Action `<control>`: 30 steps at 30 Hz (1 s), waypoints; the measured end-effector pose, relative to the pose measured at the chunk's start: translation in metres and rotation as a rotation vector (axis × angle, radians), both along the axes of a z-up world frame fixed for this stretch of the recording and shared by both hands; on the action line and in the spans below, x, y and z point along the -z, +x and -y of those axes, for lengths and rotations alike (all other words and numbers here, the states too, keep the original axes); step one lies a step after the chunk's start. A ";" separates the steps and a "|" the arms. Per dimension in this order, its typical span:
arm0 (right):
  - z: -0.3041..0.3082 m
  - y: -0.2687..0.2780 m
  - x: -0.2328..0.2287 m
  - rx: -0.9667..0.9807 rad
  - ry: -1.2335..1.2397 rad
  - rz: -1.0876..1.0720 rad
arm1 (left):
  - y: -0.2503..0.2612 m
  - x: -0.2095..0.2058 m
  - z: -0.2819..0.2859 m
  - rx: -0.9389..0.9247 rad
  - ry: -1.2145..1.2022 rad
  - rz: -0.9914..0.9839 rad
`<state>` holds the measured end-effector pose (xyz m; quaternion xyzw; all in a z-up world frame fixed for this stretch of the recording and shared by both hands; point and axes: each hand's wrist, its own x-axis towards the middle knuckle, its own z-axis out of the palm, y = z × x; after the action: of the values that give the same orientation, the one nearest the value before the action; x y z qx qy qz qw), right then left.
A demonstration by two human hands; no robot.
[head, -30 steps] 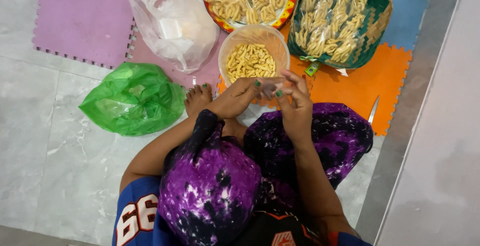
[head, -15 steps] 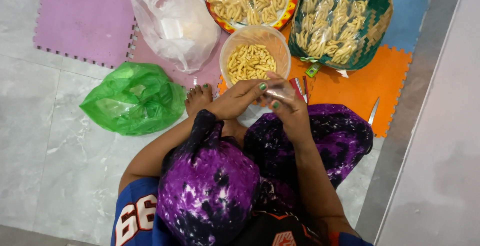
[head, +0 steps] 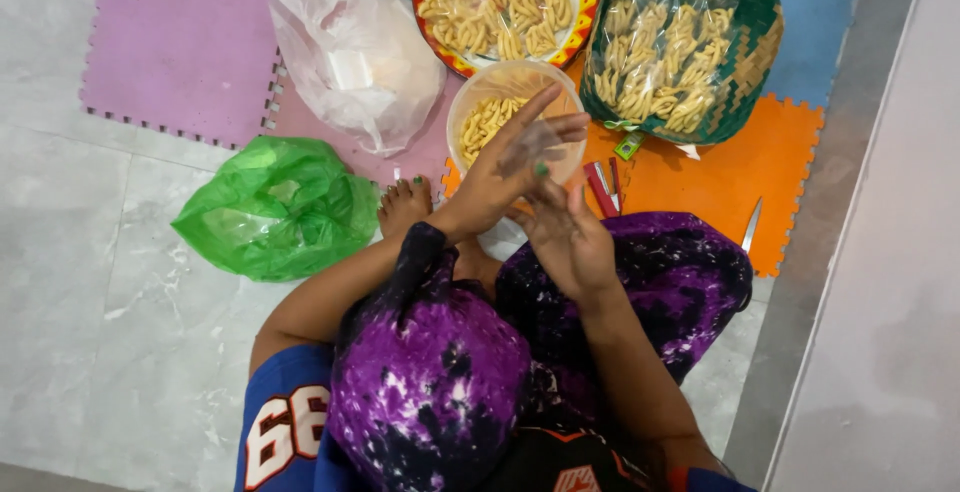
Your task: The person is manually filling small plastic bags with snacks and sealing them using a lighter.
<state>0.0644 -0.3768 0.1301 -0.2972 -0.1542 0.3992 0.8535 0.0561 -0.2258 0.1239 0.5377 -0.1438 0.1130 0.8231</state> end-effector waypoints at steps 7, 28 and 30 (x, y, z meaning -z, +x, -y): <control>-0.013 -0.010 0.012 0.125 -0.302 0.546 | 0.005 -0.009 0.008 -0.042 -0.509 -0.158; -0.004 -0.022 -0.121 -0.270 -1.036 1.281 | -0.048 -0.086 -0.024 -0.138 0.024 -0.101; -0.001 -0.017 -0.137 -0.301 -1.168 1.357 | -0.048 -0.103 -0.021 -0.129 0.059 -0.074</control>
<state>0.0472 -0.3758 0.2668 -0.8307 -0.4340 0.2605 0.2319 0.0079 -0.2052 0.2272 0.5737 -0.0815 0.1413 0.8026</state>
